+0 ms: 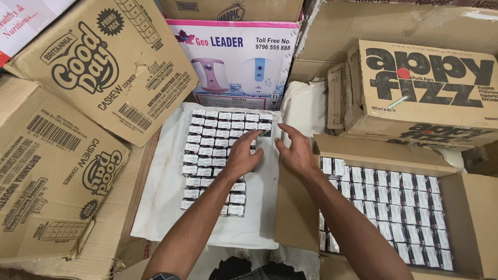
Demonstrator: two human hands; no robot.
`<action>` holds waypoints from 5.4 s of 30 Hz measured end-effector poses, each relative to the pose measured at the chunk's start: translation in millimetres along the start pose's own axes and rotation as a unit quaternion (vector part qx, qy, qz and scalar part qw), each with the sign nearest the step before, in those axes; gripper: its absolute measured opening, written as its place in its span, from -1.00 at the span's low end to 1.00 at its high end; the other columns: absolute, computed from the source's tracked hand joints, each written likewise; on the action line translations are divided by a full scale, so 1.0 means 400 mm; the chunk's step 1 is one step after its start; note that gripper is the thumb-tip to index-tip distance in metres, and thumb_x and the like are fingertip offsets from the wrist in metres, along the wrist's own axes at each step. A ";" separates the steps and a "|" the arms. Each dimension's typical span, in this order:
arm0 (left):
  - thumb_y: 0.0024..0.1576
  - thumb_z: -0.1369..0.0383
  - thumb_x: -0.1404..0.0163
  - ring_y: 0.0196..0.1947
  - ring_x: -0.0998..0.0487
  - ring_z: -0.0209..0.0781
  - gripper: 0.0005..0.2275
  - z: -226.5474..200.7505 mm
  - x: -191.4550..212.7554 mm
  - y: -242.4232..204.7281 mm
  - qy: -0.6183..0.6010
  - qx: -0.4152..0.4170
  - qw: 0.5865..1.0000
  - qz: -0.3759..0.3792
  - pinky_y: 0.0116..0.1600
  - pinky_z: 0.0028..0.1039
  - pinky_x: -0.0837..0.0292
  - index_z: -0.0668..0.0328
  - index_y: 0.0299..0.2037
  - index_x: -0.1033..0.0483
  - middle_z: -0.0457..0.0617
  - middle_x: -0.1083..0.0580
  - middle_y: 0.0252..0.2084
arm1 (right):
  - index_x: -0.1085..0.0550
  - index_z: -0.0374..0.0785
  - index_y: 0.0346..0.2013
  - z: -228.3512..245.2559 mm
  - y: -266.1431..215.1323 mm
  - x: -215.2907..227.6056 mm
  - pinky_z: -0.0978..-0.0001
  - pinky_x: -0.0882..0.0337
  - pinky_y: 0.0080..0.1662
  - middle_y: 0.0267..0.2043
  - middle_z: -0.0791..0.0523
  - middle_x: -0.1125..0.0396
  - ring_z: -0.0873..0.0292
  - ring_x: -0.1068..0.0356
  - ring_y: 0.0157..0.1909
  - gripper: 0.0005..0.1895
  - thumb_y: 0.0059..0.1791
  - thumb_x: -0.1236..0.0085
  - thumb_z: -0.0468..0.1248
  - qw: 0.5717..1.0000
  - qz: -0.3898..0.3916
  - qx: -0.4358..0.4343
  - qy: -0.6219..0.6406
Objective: The person repeatedly picks up small white boxes from a stack on a white sheet and places them into a larger cardboard box. The person arranges the boxes in neat rows inside the larger box.
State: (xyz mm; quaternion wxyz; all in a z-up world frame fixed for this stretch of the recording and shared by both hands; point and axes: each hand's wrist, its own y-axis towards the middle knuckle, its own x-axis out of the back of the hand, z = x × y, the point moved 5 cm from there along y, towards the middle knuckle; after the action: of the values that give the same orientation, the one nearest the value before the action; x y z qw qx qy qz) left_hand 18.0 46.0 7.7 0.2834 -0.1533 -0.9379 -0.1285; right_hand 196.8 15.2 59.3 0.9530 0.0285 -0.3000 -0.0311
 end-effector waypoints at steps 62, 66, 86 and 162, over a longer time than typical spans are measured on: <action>0.09 0.39 -0.04 0.06 -0.54 0.05 -0.55 0.056 -0.006 0.111 -0.034 0.006 0.999 0.000 0.14 -0.10 -0.45 0.06 0.25 -0.40 0.04 -0.44 0.10 | -0.44 -0.18 0.19 -0.039 0.123 -0.066 0.04 -0.49 0.13 0.07 -0.13 -0.45 -0.14 -0.41 0.21 -0.47 -0.09 -0.21 -0.42 0.999 0.001 -0.044 0.018; 0.05 0.53 -0.03 -0.13 -0.61 0.17 -0.62 -0.042 0.068 0.098 -0.063 -0.047 0.996 -0.028 -0.03 -0.16 -0.53 0.09 0.11 -0.52 0.11 -0.48 -0.08 | -0.47 -0.28 0.18 -0.039 0.082 -0.032 0.10 -0.51 0.11 0.06 -0.11 -0.47 -0.04 -0.43 0.18 -0.44 -0.13 -0.24 -0.53 0.988 -0.022 -0.034 0.151; 0.12 0.56 -0.15 0.01 -0.59 0.26 -0.66 -0.297 -0.074 -0.058 -0.231 -0.060 0.963 0.127 0.03 -0.21 -0.61 0.33 0.13 -0.53 0.32 -0.51 0.08 | -0.38 -0.24 0.18 -0.107 -0.252 0.189 0.33 -0.53 0.07 0.09 0.01 -0.49 0.15 -0.42 0.18 -0.44 -0.09 -0.31 -0.46 0.971 -0.067 -0.074 0.216; 0.06 0.26 -0.02 0.47 -0.08 0.35 -0.38 -0.408 -0.299 -0.286 0.095 -0.048 0.991 0.079 0.35 0.37 0.06 0.11 0.41 -0.23 0.23 -0.04 0.51 | -0.28 -0.25 0.30 -0.186 -0.387 0.219 -0.06 -0.49 0.00 -0.36 0.00 -0.43 -0.05 -0.47 -0.20 -0.31 -0.10 -0.31 -0.43 0.999 -0.039 -0.031 0.004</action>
State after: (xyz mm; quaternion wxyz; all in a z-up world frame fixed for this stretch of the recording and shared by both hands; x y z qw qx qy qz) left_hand 151.8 -138.3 53.4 0.3725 -0.2274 -0.8846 -0.1642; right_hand 304.6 -143.3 36.8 0.9528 0.0111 -0.2934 -0.0772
